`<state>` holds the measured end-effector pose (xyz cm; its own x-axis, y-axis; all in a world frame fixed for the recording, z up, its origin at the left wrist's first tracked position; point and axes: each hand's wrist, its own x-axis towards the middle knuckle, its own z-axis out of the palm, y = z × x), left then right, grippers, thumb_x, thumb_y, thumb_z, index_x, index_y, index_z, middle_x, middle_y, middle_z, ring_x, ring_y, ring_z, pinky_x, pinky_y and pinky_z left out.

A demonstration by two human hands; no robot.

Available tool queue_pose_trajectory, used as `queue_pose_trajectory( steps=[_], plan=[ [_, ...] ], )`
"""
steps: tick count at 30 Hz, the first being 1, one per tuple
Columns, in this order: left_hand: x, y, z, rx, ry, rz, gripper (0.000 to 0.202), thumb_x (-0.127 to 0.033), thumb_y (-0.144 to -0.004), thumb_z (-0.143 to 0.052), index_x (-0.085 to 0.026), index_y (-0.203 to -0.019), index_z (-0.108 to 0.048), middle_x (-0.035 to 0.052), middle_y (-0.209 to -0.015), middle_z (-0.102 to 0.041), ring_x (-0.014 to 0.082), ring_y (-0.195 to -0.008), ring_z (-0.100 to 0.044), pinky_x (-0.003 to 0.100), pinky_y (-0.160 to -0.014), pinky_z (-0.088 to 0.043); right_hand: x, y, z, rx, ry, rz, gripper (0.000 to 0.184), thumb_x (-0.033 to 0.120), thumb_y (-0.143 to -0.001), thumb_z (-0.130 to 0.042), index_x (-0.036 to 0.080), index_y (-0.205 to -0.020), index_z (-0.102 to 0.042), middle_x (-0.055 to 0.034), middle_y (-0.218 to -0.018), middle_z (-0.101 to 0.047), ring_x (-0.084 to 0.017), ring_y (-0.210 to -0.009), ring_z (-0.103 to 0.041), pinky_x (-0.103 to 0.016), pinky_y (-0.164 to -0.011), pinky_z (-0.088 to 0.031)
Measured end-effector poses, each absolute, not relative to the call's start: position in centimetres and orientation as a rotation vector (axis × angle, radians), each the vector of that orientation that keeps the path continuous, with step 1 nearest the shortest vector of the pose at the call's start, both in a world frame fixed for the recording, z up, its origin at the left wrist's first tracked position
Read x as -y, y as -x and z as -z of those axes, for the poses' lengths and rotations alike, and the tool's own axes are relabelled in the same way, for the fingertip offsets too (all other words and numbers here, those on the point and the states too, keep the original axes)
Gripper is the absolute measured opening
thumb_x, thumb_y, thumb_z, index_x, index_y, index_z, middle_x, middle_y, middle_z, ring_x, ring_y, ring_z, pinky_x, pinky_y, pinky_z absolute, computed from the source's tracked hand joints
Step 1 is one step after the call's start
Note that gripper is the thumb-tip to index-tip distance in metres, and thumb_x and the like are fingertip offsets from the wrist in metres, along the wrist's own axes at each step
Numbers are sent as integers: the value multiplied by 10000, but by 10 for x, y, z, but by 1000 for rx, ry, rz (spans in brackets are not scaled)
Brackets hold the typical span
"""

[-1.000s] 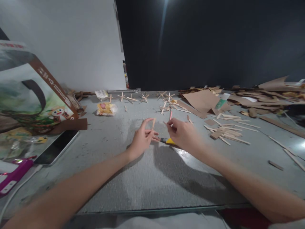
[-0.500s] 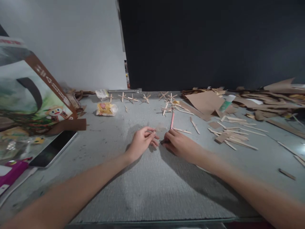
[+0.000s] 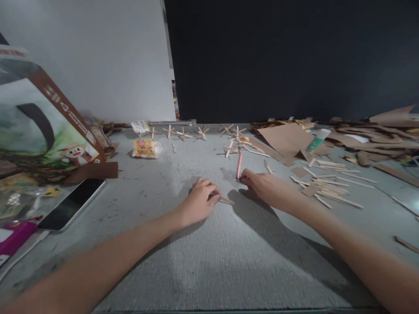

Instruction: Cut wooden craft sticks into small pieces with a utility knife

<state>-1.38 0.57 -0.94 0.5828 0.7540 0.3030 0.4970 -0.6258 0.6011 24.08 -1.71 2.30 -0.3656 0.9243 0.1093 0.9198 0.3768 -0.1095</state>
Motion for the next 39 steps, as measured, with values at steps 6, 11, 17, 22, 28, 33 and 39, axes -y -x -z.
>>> queue_pose_trajectory(
  steps=[6, 11, 17, 22, 28, 33, 39],
  plan=[
    [-9, 18, 6, -781, -2513, -602, 201, -192, -1048, -552, -205, -965, -735, 71, -1013, -690, 256, -1105, -581, 422, -1017, -491, 19, -244, -26, 2465, 1735, -70, 245, 252, -1113, -440, 192, -1244, -637, -88, -874, -787, -245, -738, -736, -285, -588, -300],
    [-4, 19, 4, -757, -2629, -581, 293, -162, -1076, -475, -228, -1235, -713, 101, -1177, -657, 268, -1214, -561, 436, -1037, -506, 19, -245, -21, 2459, 1662, -141, 253, 273, -1125, -417, 196, -1112, -657, -63, -800, -754, -216, -686, -707, -279, -579, -297],
    [40, 14, -2, -1163, -2824, -595, 489, 17, -952, -447, -176, -1353, -650, 154, -1338, -624, 330, -1281, -568, 526, -1057, -522, 22, -244, -31, 2520, 1526, -169, 258, 246, -1120, -417, 203, -946, -602, -69, -865, -706, -205, -739, -688, -292, -617, -374],
    [63, 25, 0, -954, -2894, -528, 385, -205, -1046, -511, -205, -1402, -656, 189, -1486, -600, 386, -1429, -523, 614, -1120, -505, 25, -244, -39, 2783, 1320, -50, 175, 182, -1113, -425, 212, -990, -546, -54, -904, -691, -177, -641, -648, -299, -548, -291],
    [57, 40, 4, -741, -2800, -569, 426, -196, -1043, -516, -244, -1439, -667, 159, -1514, -619, 343, -1500, -501, 577, -1181, -498, 26, -234, -39, 3081, 977, 209, 89, 138, -1068, -534, 186, -1007, -577, -24, -789, -711, -160, -564, -625, -327, -548, -188],
    [58, 42, 10, -715, -2709, -626, 451, -184, -1039, -529, -251, -1467, -653, 156, -1549, -604, 318, -1497, -524, 570, -1213, -485, 25, -225, -41, 3223, 904, 372, 98, 96, -981, -631, 168, -1044, -609, -25, -791, -732, -163, -559, -647, -347, -532, -148],
    [57, 45, 17, -744, -2724, -606, 447, -212, -1045, -540, -238, -1476, -653, 184, -1646, -505, 359, -1563, -443, 595, -1214, -476, 30, -223, -44, 3282, 874, 464, 147, 72, -940, -650, 160, -1057, -635, -19, -738, -728, -171, -533, -657, -356, -527, -138]
  ],
)
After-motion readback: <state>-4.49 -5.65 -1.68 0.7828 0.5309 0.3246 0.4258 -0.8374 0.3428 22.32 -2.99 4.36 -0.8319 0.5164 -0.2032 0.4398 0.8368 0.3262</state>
